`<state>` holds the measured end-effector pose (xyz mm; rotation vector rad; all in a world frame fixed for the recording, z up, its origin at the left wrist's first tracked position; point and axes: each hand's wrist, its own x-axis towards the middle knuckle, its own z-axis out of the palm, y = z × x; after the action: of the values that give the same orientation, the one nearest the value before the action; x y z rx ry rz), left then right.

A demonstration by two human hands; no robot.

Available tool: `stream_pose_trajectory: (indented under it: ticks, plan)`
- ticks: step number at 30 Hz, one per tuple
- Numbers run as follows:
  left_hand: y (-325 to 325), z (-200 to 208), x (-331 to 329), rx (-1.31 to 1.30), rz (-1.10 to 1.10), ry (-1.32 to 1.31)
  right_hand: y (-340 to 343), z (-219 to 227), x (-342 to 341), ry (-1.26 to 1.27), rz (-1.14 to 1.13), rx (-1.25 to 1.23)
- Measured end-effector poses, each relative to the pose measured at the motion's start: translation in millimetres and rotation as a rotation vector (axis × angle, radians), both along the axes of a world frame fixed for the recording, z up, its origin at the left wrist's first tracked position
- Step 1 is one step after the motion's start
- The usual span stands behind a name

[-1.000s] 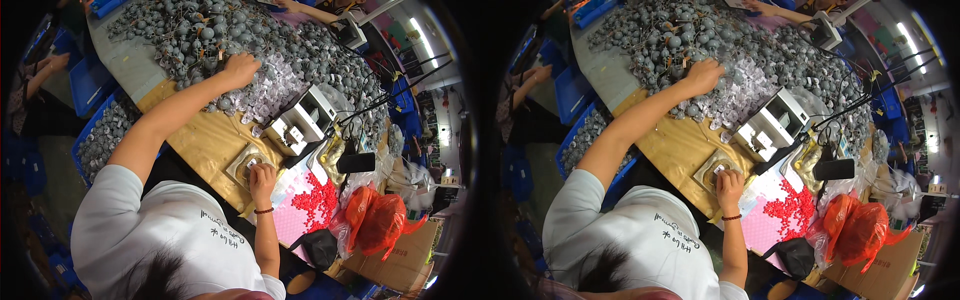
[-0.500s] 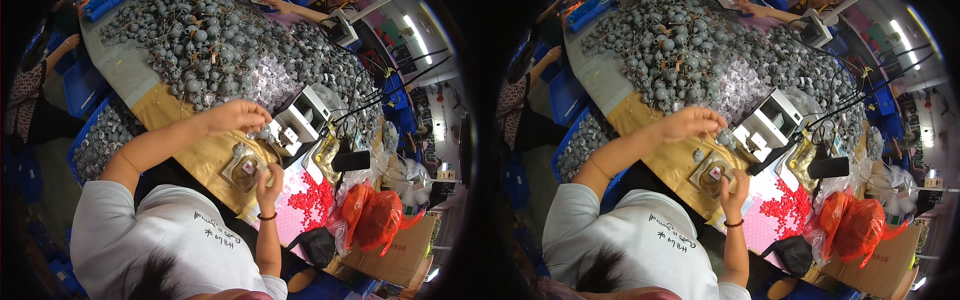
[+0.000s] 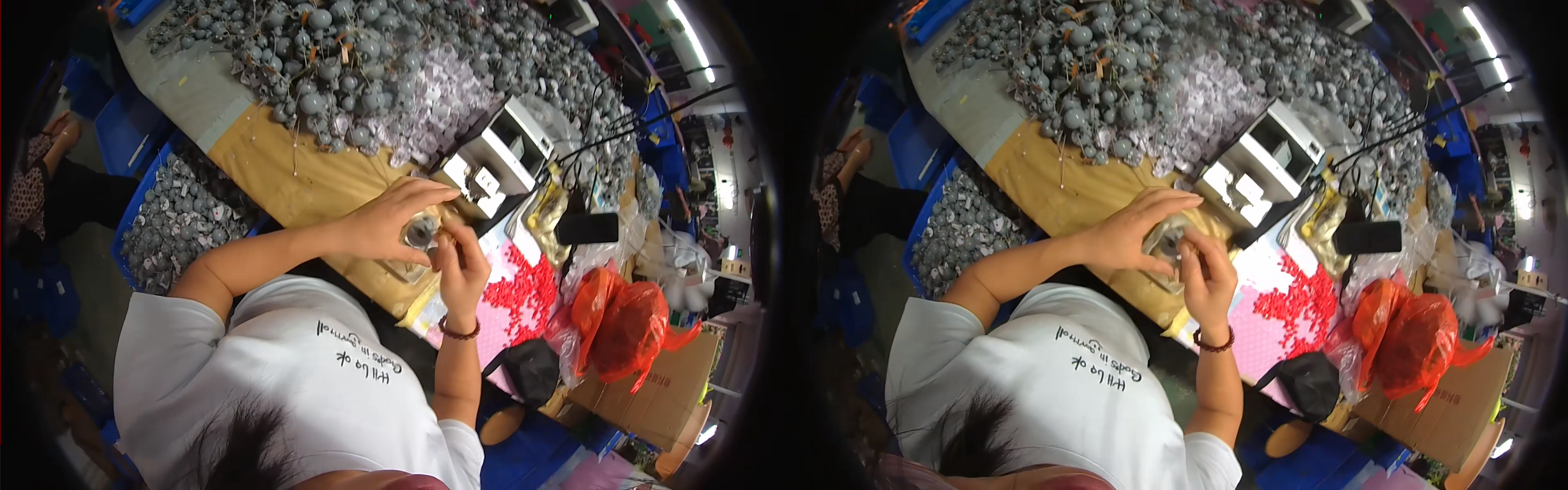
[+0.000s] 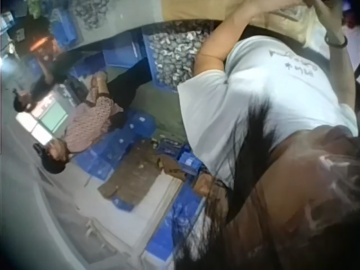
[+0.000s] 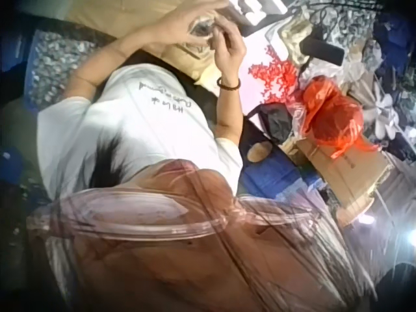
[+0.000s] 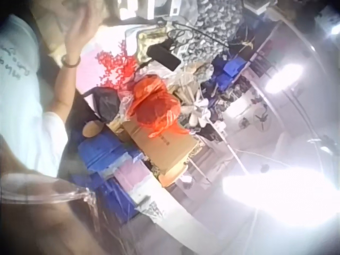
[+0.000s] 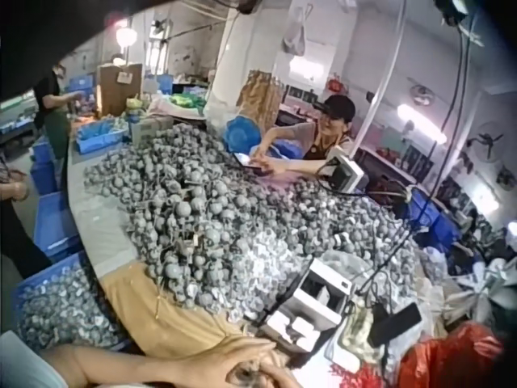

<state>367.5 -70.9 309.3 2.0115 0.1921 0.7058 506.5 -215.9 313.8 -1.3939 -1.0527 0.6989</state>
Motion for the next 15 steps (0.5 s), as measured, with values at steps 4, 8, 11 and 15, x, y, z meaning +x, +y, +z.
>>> stream_pose_trajectory:
  ticks: [4, 8, 11, 15]
  plan:
    - [-9, -21, 0, -0.258, -0.201, 0.138, 2, 10, 8, 0.343, -0.073, -0.004]
    - [-8, -30, -14, -0.411, -0.071, 0.262, -12, -37, 27, -0.329, -0.154, -0.158]
    - [-12, -50, -23, -0.245, -0.015, 0.360, -18, -65, 20, -0.675, -0.104, -0.165]
    - [-24, -78, -31, -0.042, -0.022, 0.400, -13, -86, 13, -0.904, -0.091, -0.112]
